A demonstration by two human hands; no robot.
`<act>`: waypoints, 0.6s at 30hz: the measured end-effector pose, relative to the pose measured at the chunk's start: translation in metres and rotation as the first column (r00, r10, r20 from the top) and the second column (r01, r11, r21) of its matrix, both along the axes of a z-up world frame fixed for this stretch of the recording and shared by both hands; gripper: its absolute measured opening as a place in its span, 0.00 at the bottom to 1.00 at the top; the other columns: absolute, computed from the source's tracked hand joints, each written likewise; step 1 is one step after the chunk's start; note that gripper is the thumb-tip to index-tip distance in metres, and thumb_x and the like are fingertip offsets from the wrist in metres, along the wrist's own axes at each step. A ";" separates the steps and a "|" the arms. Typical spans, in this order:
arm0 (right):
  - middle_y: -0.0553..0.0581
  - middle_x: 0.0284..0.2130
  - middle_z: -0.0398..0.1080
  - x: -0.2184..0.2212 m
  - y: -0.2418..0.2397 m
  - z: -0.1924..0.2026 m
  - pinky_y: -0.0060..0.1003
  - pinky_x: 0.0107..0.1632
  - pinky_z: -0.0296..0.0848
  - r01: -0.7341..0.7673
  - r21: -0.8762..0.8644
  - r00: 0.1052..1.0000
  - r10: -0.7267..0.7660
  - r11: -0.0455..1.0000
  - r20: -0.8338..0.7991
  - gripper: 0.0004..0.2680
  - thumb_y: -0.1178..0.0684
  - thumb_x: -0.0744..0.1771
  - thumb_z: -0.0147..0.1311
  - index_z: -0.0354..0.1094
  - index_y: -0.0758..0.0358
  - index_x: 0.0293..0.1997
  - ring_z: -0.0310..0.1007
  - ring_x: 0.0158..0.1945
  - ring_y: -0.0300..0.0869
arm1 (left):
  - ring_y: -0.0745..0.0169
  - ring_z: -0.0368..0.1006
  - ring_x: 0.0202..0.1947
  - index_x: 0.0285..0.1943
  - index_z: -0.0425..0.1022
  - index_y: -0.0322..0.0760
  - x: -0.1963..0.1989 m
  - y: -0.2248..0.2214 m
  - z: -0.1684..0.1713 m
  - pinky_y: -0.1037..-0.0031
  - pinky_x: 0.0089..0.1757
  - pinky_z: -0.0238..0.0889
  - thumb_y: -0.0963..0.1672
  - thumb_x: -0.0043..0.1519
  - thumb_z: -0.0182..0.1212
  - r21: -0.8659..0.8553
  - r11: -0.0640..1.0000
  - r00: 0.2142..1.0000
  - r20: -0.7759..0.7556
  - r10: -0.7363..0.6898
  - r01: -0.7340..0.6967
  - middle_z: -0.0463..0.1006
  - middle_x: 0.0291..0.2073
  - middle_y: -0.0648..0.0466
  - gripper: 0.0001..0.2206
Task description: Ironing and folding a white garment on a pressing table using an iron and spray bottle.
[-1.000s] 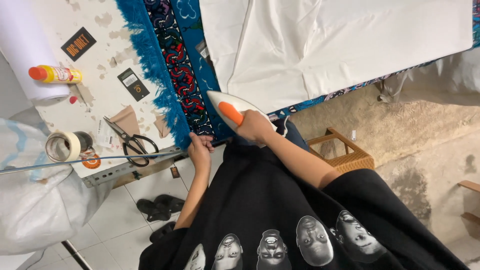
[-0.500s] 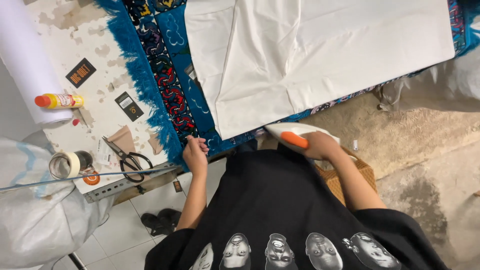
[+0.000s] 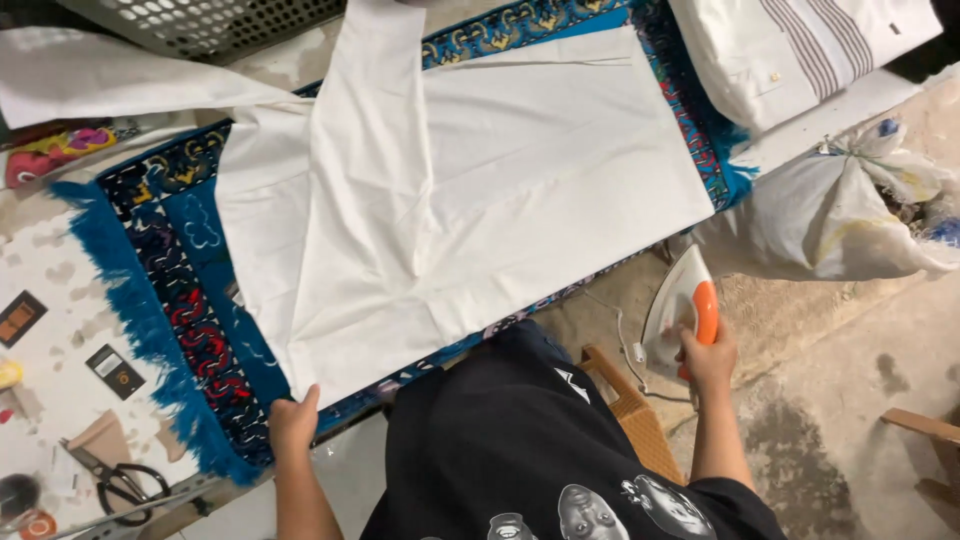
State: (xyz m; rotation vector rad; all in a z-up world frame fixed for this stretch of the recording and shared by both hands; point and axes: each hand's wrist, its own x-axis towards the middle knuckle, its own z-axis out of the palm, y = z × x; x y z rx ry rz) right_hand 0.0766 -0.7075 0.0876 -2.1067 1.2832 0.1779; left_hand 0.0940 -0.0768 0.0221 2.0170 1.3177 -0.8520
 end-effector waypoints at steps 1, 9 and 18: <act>0.56 0.20 0.65 0.016 -0.016 0.002 0.39 0.25 0.65 0.031 0.036 0.973 -0.039 0.999 0.228 0.12 0.53 0.64 0.59 0.69 0.59 0.51 0.67 0.19 0.42 | 0.28 0.74 0.52 0.58 0.73 0.19 0.001 -0.002 -0.004 0.48 0.48 0.66 0.54 0.63 0.58 0.027 1.000 0.999 -0.041 -0.008 0.010 0.77 0.54 0.32 0.30; 0.56 0.51 0.75 0.131 -0.152 0.016 0.36 0.52 0.81 0.165 0.008 0.612 -0.109 0.986 0.783 0.13 0.56 0.68 0.64 0.69 0.63 0.57 0.78 0.53 0.43 | 0.27 0.67 0.55 0.65 0.71 0.28 -0.015 -0.019 -0.019 0.42 0.53 0.64 0.55 0.67 0.56 0.152 0.965 0.977 0.045 0.210 -0.214 0.59 0.63 0.36 0.28; 0.48 0.41 0.79 0.190 -0.210 -0.077 0.30 0.45 0.78 -0.044 0.088 0.758 -0.024 0.995 0.652 0.07 0.57 0.61 0.62 0.70 0.55 0.38 0.76 0.44 0.33 | 0.60 0.80 0.48 0.74 0.58 0.38 -0.047 -0.017 -0.044 0.73 0.46 0.81 0.45 0.59 0.73 -0.307 0.499 0.400 0.332 0.854 -0.811 0.78 0.56 0.50 0.35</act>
